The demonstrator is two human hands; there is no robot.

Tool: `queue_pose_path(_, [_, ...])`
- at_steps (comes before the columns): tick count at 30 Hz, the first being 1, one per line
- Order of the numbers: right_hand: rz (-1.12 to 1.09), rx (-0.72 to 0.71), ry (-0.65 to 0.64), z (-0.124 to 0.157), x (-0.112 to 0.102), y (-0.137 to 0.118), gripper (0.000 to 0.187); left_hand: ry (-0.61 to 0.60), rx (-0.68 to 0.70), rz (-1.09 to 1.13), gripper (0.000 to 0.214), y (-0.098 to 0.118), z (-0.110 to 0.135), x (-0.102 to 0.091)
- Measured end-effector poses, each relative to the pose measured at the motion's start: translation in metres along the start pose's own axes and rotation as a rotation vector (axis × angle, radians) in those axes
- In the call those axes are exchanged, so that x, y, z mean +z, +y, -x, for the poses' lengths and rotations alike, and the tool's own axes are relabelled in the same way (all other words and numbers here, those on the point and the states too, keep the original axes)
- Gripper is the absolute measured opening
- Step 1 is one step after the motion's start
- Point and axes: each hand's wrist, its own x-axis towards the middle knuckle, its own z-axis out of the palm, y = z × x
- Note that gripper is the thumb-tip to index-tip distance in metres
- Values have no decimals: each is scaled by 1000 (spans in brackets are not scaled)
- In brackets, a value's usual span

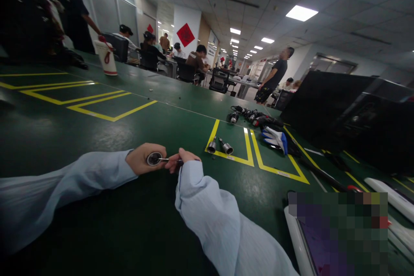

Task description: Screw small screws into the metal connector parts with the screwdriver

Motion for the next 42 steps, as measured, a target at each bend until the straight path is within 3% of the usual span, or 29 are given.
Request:
queue_pose_path(6, [-3, -104, 33, 4, 2, 0, 31, 10, -50, 67, 19, -1, -1, 0])
queue_pose_path(13, [211, -192, 115, 18, 14, -10, 29, -27, 2, -77, 17, -4, 0, 2])
queue_pose_path(17, [217, -132, 58, 12, 9, -10, 30, -90, 58, -73, 17, -5, 1, 2])
queue_pose_path(22, [129, 47, -22, -1, -1, -7, 37, -75, 63, 9, 19, -6, 1, 2])
queue_pose_path(33, [-91, -32, -71, -1, -1, 3, 34, 10, -69, 216, 21, 0, -1, 0])
queue_pose_path(42, [-96, -31, -65, 0, -1, 0, 36, 6, -74, 179, 27, -1, -1, -1])
